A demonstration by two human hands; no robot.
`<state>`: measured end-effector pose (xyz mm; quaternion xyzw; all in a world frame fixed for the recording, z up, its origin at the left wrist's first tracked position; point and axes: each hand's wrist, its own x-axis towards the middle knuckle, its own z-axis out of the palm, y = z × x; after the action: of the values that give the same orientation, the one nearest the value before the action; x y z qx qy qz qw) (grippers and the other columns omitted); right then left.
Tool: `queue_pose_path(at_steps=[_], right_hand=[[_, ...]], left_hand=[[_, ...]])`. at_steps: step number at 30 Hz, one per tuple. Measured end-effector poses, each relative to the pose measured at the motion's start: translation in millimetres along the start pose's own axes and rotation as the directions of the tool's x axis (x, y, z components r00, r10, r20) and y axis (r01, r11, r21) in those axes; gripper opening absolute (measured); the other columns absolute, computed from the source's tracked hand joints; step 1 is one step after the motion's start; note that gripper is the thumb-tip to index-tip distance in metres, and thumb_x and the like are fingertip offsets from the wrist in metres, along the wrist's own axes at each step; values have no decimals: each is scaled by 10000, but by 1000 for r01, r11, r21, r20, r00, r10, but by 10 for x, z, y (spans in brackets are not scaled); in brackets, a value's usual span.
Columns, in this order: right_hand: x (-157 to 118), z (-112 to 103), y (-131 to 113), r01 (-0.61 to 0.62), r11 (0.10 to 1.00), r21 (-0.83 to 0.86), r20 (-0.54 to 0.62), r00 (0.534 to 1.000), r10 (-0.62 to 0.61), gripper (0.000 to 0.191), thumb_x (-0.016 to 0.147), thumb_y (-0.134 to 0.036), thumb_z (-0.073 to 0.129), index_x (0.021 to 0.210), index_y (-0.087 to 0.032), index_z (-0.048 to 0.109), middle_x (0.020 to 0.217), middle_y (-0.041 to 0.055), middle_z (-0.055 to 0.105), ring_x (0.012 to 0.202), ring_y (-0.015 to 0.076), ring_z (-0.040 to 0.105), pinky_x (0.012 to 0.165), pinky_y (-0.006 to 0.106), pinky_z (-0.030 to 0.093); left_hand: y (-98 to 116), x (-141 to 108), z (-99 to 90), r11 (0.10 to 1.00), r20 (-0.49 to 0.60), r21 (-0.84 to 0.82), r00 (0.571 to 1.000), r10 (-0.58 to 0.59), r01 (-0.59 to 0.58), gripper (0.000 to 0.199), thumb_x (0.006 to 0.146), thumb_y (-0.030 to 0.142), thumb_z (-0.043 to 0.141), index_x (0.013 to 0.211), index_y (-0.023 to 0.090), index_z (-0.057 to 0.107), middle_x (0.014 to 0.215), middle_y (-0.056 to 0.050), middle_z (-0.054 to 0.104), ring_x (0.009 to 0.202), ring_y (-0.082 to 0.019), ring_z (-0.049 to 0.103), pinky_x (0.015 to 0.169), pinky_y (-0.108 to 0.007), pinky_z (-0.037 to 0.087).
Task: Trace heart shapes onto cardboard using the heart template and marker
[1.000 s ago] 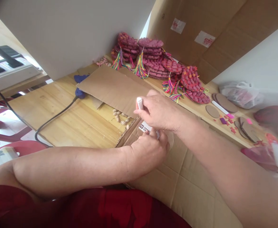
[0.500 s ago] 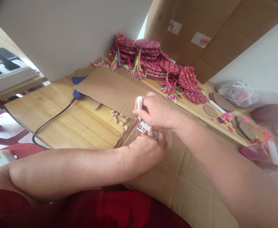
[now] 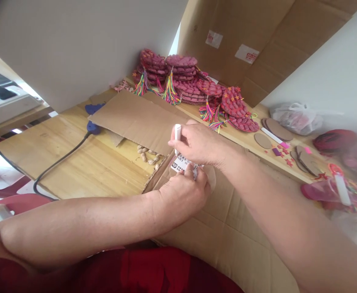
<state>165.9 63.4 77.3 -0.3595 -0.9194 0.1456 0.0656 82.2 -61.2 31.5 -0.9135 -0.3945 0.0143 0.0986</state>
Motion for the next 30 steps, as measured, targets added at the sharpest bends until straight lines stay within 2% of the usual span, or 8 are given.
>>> queue_pose_path(at_steps=[7,12,15,18,24,30], right_hand=[[-43,-101,110,-146,988,-43,-3,989,146,181,919,-354,611,845,-212,697,912,72,736,933,241,632,808,352,439],[-79,-56,102,-103,994,30,-37,994,104,181,923,-348,612,823,-217,686,864,50,737,887,223,632,803,343,440],[-101,-22,124,-86,993,85,-56,994,91,172,925,-332,606,819,-213,673,857,40,742,866,208,636,799,334,445],[-151,-52,208,-129,990,56,-77,988,133,155,914,-331,610,844,-214,683,861,46,735,871,215,637,795,338,450],[-297,-160,375,-196,980,-40,-90,977,192,160,899,-349,619,843,-223,700,854,65,729,876,238,633,779,357,452],[-309,-70,337,-144,988,47,-137,979,149,167,916,-342,608,828,-221,684,866,60,741,909,234,630,826,361,455]], left_hand=[[12,-2,21,999,-14,15,999,30,-30,429,991,83,501,1384,43,671,1404,-297,644,1234,-452,691,647,-380,674],[36,-12,75,1000,-59,4,998,-25,26,437,991,72,493,1396,32,654,1382,-304,656,1207,-445,707,558,-318,646],[33,-8,84,1000,-59,3,998,-18,18,424,995,105,538,1397,30,649,1374,-312,655,1210,-452,703,586,-341,661],[21,1,75,1000,-40,16,999,7,-6,418,992,104,547,1389,30,656,1367,-310,659,1222,-453,696,643,-374,682],[20,-16,80,999,-77,41,997,8,-4,419,985,81,517,1374,26,662,1332,-298,676,1199,-447,709,604,-349,667],[17,-41,66,999,-54,29,998,-24,25,416,976,59,499,1358,39,663,1271,-268,699,1142,-392,741,547,-277,622]])
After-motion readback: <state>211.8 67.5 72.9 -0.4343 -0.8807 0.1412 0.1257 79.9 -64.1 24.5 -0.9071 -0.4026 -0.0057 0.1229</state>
